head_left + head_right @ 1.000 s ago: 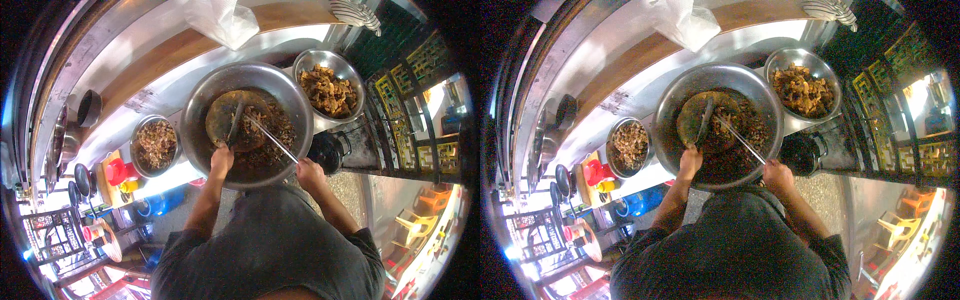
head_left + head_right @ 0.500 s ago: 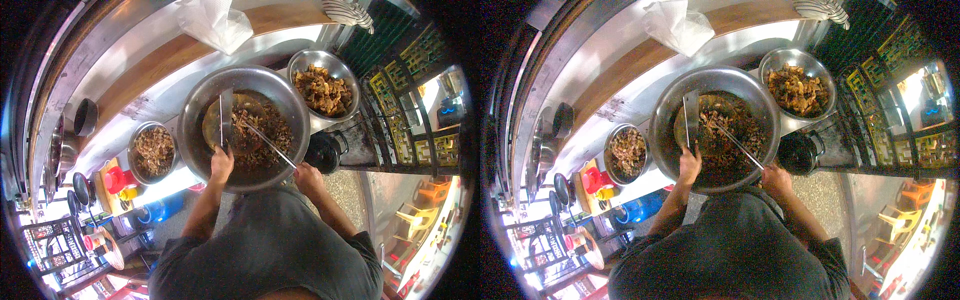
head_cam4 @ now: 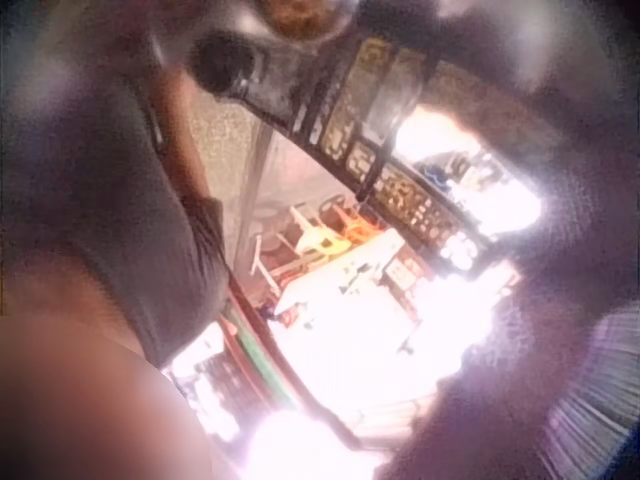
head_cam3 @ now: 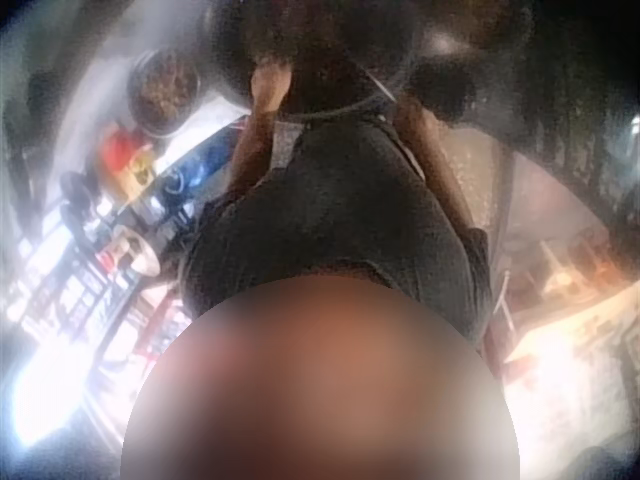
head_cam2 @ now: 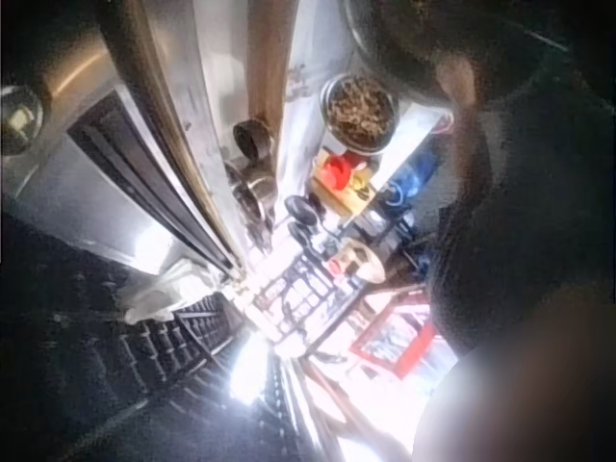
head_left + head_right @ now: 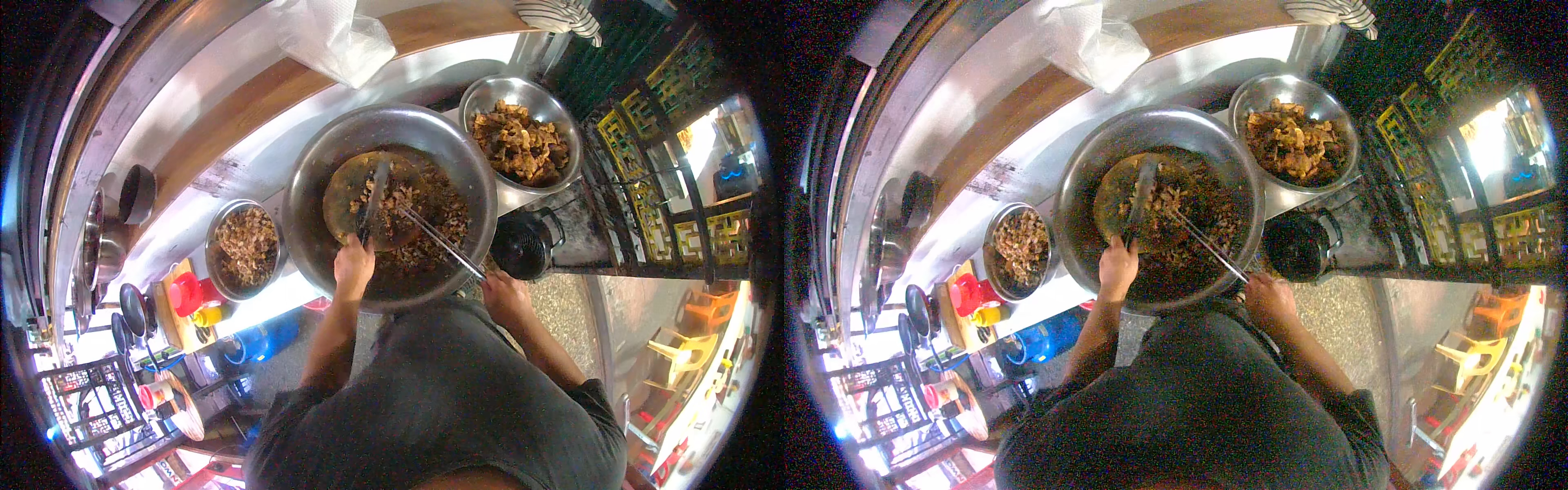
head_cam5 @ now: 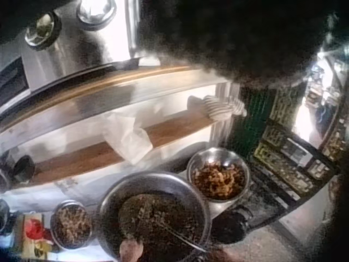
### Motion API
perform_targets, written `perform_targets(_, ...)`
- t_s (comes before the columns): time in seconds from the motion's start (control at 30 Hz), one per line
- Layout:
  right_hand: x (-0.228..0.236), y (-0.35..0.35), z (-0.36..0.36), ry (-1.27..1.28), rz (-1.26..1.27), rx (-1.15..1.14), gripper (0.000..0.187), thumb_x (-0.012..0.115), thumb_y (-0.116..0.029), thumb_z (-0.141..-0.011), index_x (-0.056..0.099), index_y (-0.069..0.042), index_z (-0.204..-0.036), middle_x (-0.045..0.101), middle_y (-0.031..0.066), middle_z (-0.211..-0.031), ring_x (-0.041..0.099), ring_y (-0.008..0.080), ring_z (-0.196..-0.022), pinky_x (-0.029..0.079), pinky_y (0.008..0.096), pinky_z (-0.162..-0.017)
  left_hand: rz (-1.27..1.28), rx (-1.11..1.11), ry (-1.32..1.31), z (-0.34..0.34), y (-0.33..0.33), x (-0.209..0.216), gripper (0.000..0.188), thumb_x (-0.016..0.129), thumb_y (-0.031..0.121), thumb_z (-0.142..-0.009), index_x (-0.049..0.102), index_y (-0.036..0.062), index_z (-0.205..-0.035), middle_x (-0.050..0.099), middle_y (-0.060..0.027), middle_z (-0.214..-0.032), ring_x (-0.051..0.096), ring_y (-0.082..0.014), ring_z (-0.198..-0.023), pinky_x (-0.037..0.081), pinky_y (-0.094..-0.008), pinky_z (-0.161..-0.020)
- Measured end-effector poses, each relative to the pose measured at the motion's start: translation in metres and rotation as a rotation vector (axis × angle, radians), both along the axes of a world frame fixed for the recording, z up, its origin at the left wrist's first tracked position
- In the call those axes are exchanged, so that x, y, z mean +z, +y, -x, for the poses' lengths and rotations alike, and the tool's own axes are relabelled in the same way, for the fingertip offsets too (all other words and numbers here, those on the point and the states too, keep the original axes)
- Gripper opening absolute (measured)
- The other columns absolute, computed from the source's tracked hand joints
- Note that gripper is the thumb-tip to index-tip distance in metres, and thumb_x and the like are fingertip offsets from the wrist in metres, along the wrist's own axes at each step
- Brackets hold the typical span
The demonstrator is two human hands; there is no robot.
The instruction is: The person uses tongs and a cleaver to repeatedly chop cooked meat on a cutting board inside a large metal bowl. The chopped pieces accumulate in the bowl as the person continues the chopping motion throughout the clip.
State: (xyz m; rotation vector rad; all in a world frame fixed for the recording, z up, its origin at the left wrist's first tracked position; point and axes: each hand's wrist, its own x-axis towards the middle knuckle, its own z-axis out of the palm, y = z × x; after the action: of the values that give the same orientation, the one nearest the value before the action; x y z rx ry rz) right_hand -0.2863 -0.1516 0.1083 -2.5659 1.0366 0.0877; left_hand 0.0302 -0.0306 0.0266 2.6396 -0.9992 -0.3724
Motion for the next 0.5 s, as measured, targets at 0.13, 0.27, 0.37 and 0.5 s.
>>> perform_targets(0.13, -0.001, 0.005, 0.008, -0.097, 0.023, -0.039, 0.014, 0.054, -0.017, -0.090, 0.062, -0.006, -0.090, 0.068, 0.0153, -0.094, 0.068, 0.0373, -0.073, 0.056, 0.0485, -0.062, 0.005, 0.066, 0.059, 0.006, 0.012, -0.028, 0.039, 0.057, 0.036, -0.094, 0.053, -0.0014, -0.105, 0.067, -0.0266, -0.082, 0.068, -0.0458, -0.079, 0.056, -0.0530, -0.069)
perform_targets(0.27, -0.015, -0.001, 0.018, -0.017, -0.007, -0.030, 0.015, 0.053, -0.018, -0.090, 0.063, -0.006, -0.088, 0.068, 0.0156, -0.093, 0.067, 0.0381, -0.069, 0.056, 0.0493, -0.061, 0.025, -0.137, -0.092, -0.009, 0.004, -0.024, 0.038, 0.056, 0.037, -0.095, 0.052, -0.0006, -0.099, 0.065, -0.0274, -0.075, 0.067, -0.0461, -0.075, 0.056, -0.0541, -0.065)
perform_targets(0.37, -0.019, -0.002, 0.023, -0.032, 0.028, -0.023, 0.016, 0.052, -0.019, -0.090, 0.063, -0.007, -0.089, 0.069, 0.0154, -0.091, 0.067, 0.0383, -0.070, 0.056, 0.0494, -0.062, 0.213, 0.031, -0.089, 0.016, 0.005, -0.011, 0.039, 0.057, 0.037, -0.095, 0.050, -0.0006, -0.095, 0.065, -0.0264, -0.070, 0.066, -0.0468, -0.068, 0.055, -0.0538, -0.060)
perform_targets(0.5, -0.014, -0.001, 0.021, 0.005, -0.054, -0.031, 0.020, 0.055, -0.021, -0.092, 0.065, -0.005, -0.098, 0.067, 0.0178, -0.092, 0.066, 0.0399, -0.080, 0.055, 0.0494, -0.071, 0.031, -0.149, -0.090, 0.003, 0.010, -0.054, 0.037, 0.060, 0.033, -0.093, 0.049, -0.0010, -0.101, 0.066, -0.0279, -0.074, 0.067, -0.0458, -0.069, 0.055, -0.0525, -0.060)
